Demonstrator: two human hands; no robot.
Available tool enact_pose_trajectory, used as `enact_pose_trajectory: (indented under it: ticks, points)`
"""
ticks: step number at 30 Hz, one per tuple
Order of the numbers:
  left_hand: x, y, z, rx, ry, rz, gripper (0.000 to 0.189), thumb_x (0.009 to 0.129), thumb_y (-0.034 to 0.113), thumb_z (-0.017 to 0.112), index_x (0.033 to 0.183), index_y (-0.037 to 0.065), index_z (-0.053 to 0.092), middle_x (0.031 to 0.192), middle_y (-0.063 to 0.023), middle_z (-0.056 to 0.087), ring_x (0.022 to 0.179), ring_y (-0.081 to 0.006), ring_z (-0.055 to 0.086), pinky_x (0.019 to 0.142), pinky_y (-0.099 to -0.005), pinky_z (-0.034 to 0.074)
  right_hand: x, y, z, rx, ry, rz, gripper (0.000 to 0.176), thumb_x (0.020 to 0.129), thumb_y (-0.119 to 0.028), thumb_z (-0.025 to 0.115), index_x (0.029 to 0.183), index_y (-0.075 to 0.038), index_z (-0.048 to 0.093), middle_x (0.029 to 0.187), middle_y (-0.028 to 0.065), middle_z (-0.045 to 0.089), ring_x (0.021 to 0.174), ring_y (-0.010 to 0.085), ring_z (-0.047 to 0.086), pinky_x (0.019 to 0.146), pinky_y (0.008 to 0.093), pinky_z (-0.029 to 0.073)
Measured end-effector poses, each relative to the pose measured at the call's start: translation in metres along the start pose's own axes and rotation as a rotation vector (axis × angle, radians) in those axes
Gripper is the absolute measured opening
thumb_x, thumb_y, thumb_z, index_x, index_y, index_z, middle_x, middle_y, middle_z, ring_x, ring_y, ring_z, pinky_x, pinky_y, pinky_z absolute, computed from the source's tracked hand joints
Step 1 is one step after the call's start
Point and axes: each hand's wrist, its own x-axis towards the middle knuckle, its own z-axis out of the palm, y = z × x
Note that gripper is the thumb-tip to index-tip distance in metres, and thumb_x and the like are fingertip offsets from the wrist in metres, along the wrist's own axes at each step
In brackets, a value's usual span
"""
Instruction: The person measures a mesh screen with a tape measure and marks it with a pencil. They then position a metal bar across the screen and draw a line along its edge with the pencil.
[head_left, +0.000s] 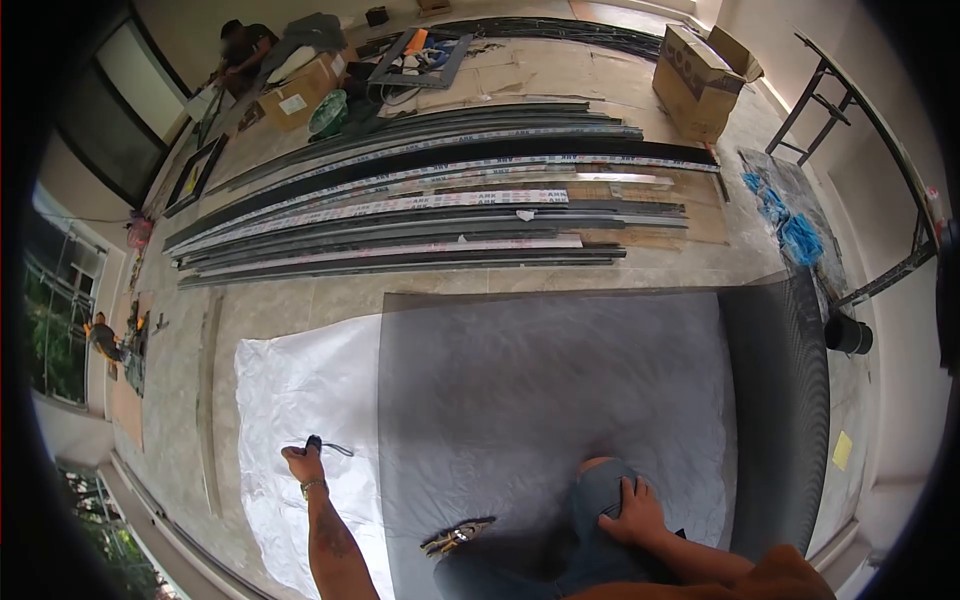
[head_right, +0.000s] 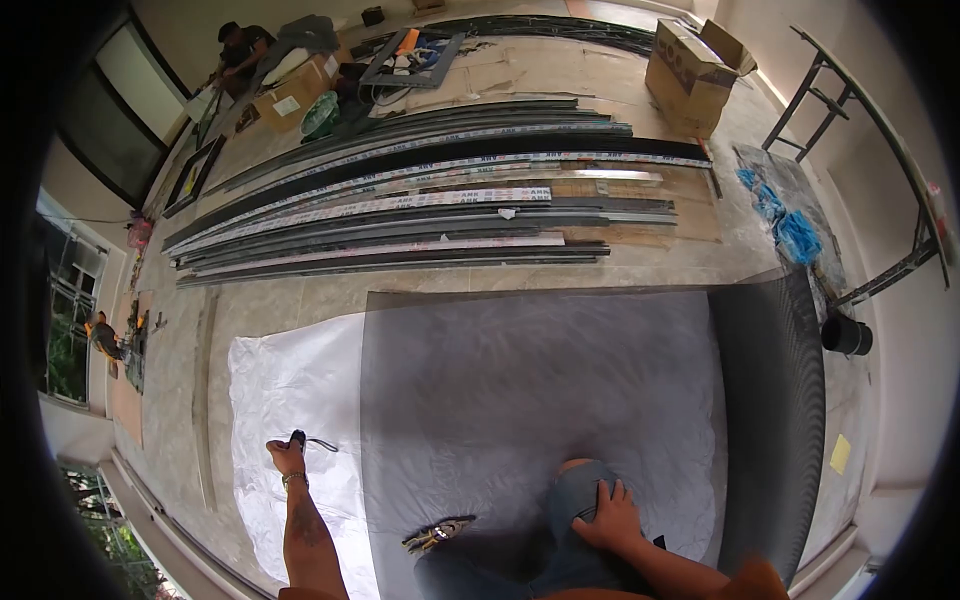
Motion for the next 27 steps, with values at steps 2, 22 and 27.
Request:
enact_pose_trajectory:
  ticks: [2, 22, 27]
  points:
    - [0.006, 0.007, 0.017, 0.013, 0.040, 0.038, 0.025, 0.079, 0.007, 0.068, 0.091, 0.003, 0.047, 0.077, -0.0130, 0.058, 0.066, -0.0325, 0.057, 0.066, -0.0447, 0.048, 0.004, -0.003, -0.003, -0.003, -0.002, 0.010, 0.106, 0.074, -0.057, 0.071, 0.154, 0.000, 0.031, 0.156, 0.0339, 0.030, 0.142, 0.0492, 0.034, 0.110, 0.0557, 0.040]
    - [-0.081, 0.266, 0.346, 0.344, -0.328, 0.375, 0.040, 0.097, 0.015, 0.049, 0.137, 0.007, 0.049, 0.163, -0.0132, 0.034, 0.155, -0.0379, 0.019, 0.119, -0.0695, 0.008, 0.049, -0.049, -0.068, 0.091, -0.186, 0.173, 0.098, 0.074, -0.047, 0.073, 0.149, 0.003, 0.035, 0.147, 0.0342, 0.043, 0.130, 0.0516, 0.046, 0.106, 0.0560, 0.045]
    - [-0.076, 0.265, 0.350, 0.371, -0.352, 0.345, 0.042, 0.094, 0.014, 0.049, 0.135, 0.005, 0.050, 0.164, -0.0128, 0.033, 0.155, -0.0400, 0.018, 0.119, -0.0702, 0.005, 0.077, -0.075, -0.084, 0.087, -0.314, 0.289, 0.101, 0.075, -0.047, 0.074, 0.153, 0.002, 0.032, 0.151, 0.0347, 0.039, 0.137, 0.0510, 0.041, 0.112, 0.0544, 0.041]
